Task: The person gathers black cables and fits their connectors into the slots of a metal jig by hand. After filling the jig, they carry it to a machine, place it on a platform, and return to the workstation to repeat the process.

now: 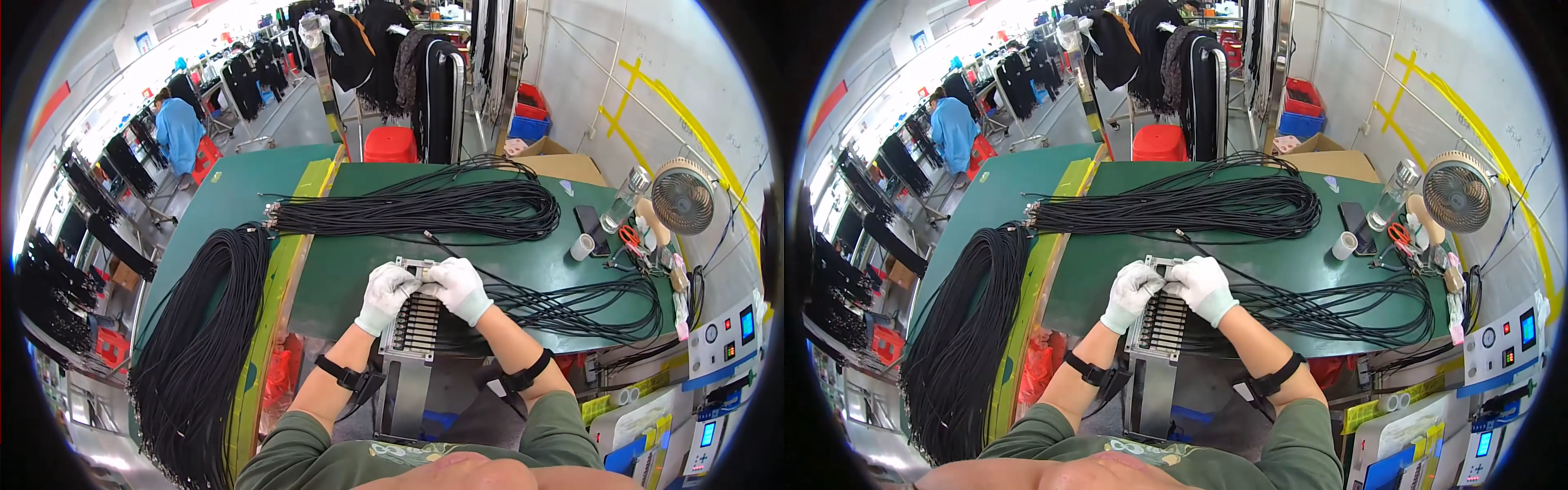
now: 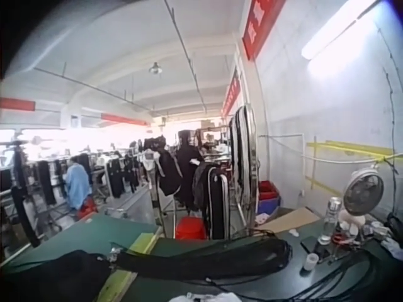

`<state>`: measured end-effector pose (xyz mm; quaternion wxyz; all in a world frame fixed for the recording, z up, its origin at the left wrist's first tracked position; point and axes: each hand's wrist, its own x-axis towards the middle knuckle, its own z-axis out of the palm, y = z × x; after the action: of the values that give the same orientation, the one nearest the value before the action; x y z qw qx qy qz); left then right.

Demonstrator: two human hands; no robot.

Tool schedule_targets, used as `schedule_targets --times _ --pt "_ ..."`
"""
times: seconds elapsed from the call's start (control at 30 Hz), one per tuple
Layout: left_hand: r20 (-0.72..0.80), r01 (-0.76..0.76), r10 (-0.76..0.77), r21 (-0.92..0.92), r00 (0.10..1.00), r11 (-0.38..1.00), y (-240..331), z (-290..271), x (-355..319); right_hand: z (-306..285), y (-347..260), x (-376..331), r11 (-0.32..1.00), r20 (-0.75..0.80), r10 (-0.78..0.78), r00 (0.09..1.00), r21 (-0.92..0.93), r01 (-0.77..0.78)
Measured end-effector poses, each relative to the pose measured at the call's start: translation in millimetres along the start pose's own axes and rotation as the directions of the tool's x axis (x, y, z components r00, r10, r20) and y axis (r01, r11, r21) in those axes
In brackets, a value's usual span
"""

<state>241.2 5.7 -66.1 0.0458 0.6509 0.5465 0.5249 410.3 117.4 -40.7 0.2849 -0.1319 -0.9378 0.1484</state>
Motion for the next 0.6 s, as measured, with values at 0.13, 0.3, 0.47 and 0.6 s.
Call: schedule_targets --times 0.13,0.3,0.47,0.6 --pt "-0.167 0.152 -0.151 -0.010 0.974 0.988 -2.2 -7.5 -3.2 -21.6 23.5 -13.7 0.979 0.036 0.171 0.985 0.108 -0.174" --pt "-0.115 0.283 -0.277 0.042 0.954 0.958 -16.7 -7.1 -7.6 -19.4 34.3 -18.5 0.935 0.064 0.286 0.956 0.202 -0.293" --pt "-0.166 0.302 -0.273 0.189 0.948 0.934 -15.0 -5.1 0.6 -22.3 31.3 -11.4 0.982 0.051 0.190 0.980 -0.027 -0.189" --pt "-0.202 0.363 -0.317 0.268 0.927 0.892 -22.5 -3.3 0.5 -23.3 37.0 -7.7 0.927 0.163 0.371 0.914 -0.012 -0.374"
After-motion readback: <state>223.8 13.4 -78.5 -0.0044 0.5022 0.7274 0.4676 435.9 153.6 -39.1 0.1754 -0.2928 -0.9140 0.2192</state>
